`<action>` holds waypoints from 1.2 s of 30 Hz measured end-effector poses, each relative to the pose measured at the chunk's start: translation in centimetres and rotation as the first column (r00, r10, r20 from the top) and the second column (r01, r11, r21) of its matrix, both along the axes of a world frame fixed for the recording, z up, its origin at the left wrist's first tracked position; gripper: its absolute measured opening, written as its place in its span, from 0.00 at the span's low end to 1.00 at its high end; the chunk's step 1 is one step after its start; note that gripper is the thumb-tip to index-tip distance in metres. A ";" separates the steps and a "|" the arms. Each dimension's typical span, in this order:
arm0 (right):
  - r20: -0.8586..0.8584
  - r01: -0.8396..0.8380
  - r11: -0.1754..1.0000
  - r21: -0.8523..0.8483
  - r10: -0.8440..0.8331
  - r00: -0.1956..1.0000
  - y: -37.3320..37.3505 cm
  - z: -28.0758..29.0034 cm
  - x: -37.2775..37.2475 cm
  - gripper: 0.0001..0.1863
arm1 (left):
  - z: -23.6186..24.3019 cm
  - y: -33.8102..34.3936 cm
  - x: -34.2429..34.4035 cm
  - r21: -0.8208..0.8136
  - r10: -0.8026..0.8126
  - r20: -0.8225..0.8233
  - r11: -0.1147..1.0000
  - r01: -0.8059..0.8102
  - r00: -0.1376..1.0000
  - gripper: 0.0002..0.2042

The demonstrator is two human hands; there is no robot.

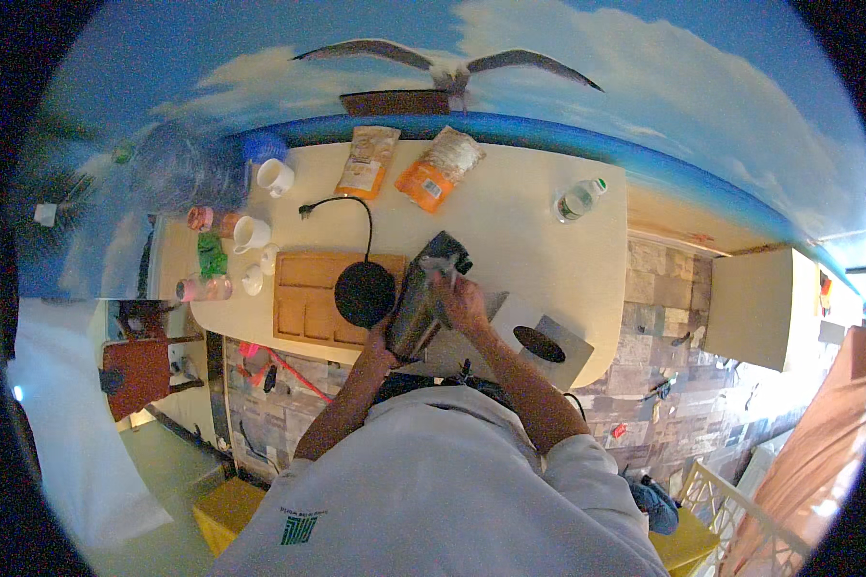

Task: The person wipes a wooden cutting board, a black electric kettle base, and two white mugs with a cloth. The person handles each item one at a time, wiping different sides and placing them back on the table.

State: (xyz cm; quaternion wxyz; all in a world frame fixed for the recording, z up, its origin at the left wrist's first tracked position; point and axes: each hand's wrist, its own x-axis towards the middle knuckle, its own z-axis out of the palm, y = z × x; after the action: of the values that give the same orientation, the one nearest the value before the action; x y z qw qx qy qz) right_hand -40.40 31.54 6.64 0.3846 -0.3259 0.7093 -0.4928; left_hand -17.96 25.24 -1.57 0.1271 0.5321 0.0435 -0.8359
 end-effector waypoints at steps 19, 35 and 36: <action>-0.355 -0.334 0.940 0.065 0.334 0.873 3.0 11.8 -0.1 0.32 | 5.6 -0.6 -0.9 -0.283 0.057 -0.384 0.943 -0.176 0.922 0.22; -0.324 -0.522 0.849 0.087 0.519 0.791 7.8 9.8 3.1 0.33 | 10.8 2.5 3.5 -0.321 -0.041 -0.161 0.947 -0.013 0.986 0.24; -0.298 -0.546 0.832 0.100 0.549 0.781 8.2 12.1 2.9 0.33 | 10.4 2.4 3.6 -0.335 -0.047 -0.183 0.942 -0.018 0.982 0.24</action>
State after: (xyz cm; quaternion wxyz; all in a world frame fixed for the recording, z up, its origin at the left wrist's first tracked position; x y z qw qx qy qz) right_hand -37.47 39.75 18.76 0.3941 -0.5901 0.6383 -0.2985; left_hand -14.35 27.63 8.82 0.2048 0.4216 -0.0913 -0.8786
